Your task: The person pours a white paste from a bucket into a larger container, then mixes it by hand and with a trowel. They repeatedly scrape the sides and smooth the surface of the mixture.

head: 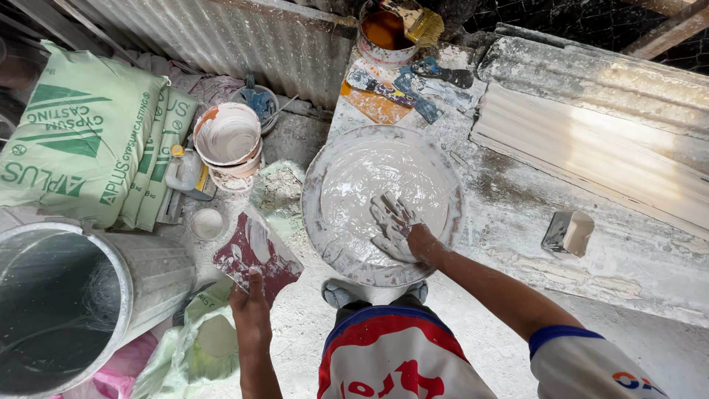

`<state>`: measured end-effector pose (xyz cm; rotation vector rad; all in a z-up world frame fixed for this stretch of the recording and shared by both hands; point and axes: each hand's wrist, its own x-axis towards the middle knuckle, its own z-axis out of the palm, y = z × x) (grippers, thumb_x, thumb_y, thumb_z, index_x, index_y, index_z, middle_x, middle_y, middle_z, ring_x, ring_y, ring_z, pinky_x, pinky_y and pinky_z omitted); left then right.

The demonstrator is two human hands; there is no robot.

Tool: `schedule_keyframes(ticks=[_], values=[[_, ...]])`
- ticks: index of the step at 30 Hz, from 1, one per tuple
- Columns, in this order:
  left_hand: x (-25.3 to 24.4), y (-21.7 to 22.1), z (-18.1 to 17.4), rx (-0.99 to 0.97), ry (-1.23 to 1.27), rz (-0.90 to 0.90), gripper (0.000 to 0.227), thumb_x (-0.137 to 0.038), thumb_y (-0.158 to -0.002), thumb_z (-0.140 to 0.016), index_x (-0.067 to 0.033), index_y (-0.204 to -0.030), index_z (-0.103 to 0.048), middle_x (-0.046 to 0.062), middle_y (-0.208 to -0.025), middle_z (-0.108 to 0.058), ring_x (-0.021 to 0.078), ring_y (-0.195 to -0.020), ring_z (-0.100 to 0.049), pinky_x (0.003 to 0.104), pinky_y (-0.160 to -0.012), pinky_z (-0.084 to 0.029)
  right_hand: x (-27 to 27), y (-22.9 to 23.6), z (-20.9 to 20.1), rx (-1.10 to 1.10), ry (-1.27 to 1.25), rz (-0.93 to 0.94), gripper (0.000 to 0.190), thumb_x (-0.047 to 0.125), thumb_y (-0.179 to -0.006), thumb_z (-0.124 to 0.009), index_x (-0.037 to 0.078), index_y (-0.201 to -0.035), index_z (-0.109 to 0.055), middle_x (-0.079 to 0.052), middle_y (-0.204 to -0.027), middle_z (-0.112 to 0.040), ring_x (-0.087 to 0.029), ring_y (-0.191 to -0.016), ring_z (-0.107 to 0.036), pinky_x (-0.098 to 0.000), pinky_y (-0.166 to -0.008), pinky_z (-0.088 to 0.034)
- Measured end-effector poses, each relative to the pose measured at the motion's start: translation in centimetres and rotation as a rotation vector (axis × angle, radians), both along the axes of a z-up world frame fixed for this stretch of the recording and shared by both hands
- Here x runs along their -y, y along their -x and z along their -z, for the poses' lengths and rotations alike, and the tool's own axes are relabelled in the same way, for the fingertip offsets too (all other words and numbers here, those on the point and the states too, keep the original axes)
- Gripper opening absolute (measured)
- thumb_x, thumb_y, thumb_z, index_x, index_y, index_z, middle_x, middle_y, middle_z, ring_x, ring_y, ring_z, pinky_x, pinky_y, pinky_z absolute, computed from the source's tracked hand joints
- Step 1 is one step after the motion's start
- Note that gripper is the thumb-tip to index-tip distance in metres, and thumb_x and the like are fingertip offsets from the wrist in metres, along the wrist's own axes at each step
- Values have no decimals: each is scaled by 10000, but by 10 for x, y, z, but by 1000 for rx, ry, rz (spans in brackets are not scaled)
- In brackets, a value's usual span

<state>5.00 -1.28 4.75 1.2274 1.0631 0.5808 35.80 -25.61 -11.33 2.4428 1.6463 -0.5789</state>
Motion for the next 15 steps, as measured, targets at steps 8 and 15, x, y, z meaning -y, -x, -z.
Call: schedule_keyframes(ticks=[8,15], values=[[0,-14,0,-28,28,68,248,-198,-1059,-543,2,-1168,-642,-35,-902,-565,66,-758,-408,269,-685,-382,2,19,-38,-309,-367,48,558,427,-1028,-403,124,-1494,-357,-155,-1621,-295,-305,-1451,-288,-463,-1111,-240],[-21,-42,-5,-66,-132,151,299,-193,-1052,-533,14,-1251,-615,-1,-1075,-675,96,-936,-577,268,-849,-465,56,-25,-36,-591,-1097,515,233,199,-1090,-481,37,-1253,-516,-227,-1506,-501,-214,-1283,-579,-289,-860,-571]])
